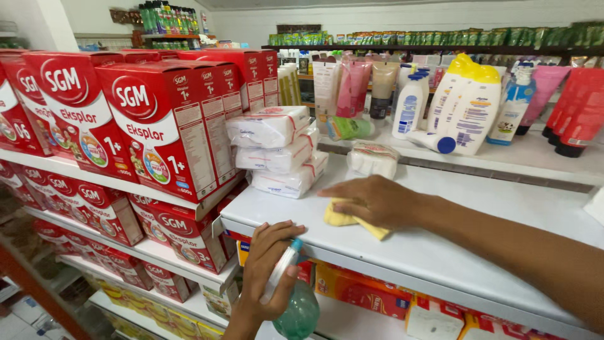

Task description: The person wipes down store shelves with a cloth and a spray bottle, moving products aside and cleaning the shelf surface.

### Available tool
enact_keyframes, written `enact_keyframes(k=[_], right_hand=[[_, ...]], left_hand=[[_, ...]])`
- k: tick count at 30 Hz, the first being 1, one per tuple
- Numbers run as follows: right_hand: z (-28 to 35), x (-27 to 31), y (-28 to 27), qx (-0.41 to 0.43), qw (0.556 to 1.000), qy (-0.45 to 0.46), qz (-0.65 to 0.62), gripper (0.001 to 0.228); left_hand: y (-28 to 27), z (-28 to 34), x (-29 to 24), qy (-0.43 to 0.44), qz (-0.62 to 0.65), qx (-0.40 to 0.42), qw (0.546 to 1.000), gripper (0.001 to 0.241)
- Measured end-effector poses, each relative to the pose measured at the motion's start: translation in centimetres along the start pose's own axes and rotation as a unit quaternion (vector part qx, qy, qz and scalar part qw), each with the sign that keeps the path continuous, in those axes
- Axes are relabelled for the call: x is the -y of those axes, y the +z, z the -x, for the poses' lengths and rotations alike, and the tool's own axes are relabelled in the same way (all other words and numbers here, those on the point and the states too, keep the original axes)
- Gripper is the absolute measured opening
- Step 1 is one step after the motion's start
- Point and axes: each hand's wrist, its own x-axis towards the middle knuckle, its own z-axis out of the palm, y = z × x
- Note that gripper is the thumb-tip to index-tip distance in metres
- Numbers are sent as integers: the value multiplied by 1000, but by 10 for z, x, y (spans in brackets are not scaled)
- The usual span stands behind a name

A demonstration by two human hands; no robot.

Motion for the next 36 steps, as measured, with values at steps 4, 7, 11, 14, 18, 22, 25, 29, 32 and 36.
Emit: enact_keyframes(k=[4,7,11,14,18,22,25,29,32,36], right_hand=[[-32,-6,-16,-136,977,-31,163,37],[-24,5,-21,-59,983,155,82,44],[11,23,-2,-8,999,-40,11,52],[20,22,8,-55,990,-97,82,49],[11,14,9,6,995,95,-34,58],[-9,2,11,-22,988,149,-35,48],[-25,-12,15,1,959,283,14,43],[-35,-21,19,-202,975,51,71,31],[-29,-7,17,-142,983,116,4,35],[-11,32,6,-55,992,98,-48,46]], left_hand=[[0,0,4,-1,11,2,1000,31],[0,0,4,1,13,9,1000,31],[-2,-2,6,2,12,15,1000,33],[-2,0,5,-10,16,15,1000,32],[0,0,4,-16,9,16,1000,31],[-1,0,4,-11,14,12,1000,32],[-1,0,2,-9,11,13,1000,30],[-3,-2,2,-7,8,18,1000,28],[-2,-1,3,-6,14,14,1000,29],[-2,-1,5,5,17,11,1000,29]])
